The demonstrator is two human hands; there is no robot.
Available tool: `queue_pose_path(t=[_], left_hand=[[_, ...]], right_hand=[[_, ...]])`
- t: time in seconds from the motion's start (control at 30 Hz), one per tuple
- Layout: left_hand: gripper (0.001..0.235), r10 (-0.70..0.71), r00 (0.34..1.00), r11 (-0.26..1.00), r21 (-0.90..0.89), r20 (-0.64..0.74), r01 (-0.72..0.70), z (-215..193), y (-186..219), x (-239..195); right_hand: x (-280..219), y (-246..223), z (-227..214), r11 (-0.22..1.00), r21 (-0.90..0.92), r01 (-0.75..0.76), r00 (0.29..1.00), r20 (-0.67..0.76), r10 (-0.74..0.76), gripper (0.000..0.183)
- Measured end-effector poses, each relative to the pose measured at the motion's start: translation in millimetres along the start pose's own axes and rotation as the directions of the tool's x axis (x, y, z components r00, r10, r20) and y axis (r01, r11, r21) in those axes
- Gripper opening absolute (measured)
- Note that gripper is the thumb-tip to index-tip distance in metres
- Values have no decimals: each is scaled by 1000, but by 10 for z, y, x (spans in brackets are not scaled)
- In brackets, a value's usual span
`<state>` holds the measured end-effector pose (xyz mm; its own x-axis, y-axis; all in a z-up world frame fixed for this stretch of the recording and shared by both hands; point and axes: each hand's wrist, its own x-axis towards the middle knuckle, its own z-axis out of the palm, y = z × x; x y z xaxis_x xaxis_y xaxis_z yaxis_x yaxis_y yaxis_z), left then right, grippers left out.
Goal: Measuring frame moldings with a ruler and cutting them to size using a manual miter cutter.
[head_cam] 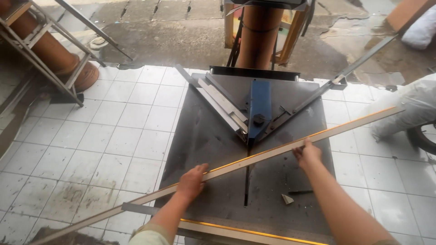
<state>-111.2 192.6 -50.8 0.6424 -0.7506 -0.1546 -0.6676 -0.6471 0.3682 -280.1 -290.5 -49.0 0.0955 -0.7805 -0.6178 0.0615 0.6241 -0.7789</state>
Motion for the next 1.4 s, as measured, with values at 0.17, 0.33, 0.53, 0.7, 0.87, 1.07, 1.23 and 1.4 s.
queue_pose_path(t=[0.17, 0.33, 0.53, 0.7, 0.87, 1.07, 1.23, 1.4], left_hand=[[46, 1, 993, 975, -220, -116, -27, -40, -389, -457], [45, 17, 960, 996, -77, -278, -39, 275, -253, -369], [46, -32, 939, 997, 54, -342, 54, 348, -238, -318], [57, 52, 970, 987, 162, -236, -14, 258, -356, -329], [53, 12, 968, 992, 126, -251, 20, 268, -265, -326], [45, -22, 948, 996, 77, -319, 49, 354, -210, -352], [44, -50, 947, 996, 52, -317, 70, 327, -159, -380], [56, -67, 925, 993, 63, -373, 98, 105, -349, -588]], right_hand=[[47, 74, 2, 996, -92, -9, 999, -37, 6, 49], [-368, 240, 145, 965, -257, 56, 996, -55, -72, 69], [-752, 133, 297, 592, -784, 185, 969, 44, -244, 80], [-660, 139, 414, 334, -902, 275, 923, 151, -355, 72], [-498, 215, 471, 225, -933, 281, 913, 188, -363, 63], [-597, 212, 469, 192, -932, 306, 920, 238, -310, 56], [-587, 217, 457, 152, -931, 332, 910, 274, -310, 52], [-574, 203, 499, 9, -957, 289, 932, 279, -230, 93]])
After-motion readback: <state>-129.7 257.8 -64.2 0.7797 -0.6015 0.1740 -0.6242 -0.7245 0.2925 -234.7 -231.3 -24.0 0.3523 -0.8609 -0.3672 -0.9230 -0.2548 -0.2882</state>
